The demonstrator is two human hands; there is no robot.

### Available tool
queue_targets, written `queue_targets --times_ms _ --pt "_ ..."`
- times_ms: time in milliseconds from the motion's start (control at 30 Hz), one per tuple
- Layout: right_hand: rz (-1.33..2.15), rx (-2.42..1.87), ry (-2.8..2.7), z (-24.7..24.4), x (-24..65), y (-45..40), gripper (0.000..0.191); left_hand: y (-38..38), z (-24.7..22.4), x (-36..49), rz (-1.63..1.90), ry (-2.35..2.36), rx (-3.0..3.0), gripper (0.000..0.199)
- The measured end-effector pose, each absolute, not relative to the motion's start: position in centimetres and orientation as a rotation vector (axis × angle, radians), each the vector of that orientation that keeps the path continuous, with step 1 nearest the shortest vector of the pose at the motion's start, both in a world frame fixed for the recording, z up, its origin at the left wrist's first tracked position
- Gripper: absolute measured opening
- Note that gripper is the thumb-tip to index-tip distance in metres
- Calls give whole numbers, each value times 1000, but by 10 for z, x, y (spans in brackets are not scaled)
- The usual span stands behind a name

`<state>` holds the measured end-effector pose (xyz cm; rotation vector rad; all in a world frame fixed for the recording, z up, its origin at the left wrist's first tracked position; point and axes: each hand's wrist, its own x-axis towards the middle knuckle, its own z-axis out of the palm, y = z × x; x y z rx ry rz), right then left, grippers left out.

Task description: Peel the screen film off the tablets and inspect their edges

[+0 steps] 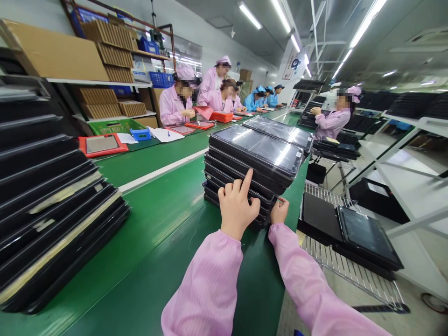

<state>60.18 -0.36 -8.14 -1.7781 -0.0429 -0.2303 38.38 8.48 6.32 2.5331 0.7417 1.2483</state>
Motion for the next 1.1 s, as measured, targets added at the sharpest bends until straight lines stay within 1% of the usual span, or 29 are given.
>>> queue_targets --times_ms 467,633,767,967,1100 --pt "-190 -1767 -17 -77 593 -3 34 79 68 384 1161 839 2574 72" --pt "-167 -1777 -15 -74 586 -2 34 77 66 385 1148 904 2635 76" --pt "-129 -1788 1 -69 579 -2 34 78 76 388 1098 942 2723 77" --pt "-78 -1809 41 -61 568 -3 33 86 95 383 982 860 2825 80" --pt "-40 -1848 35 -62 566 -4 34 92 82 380 943 882 2787 80"
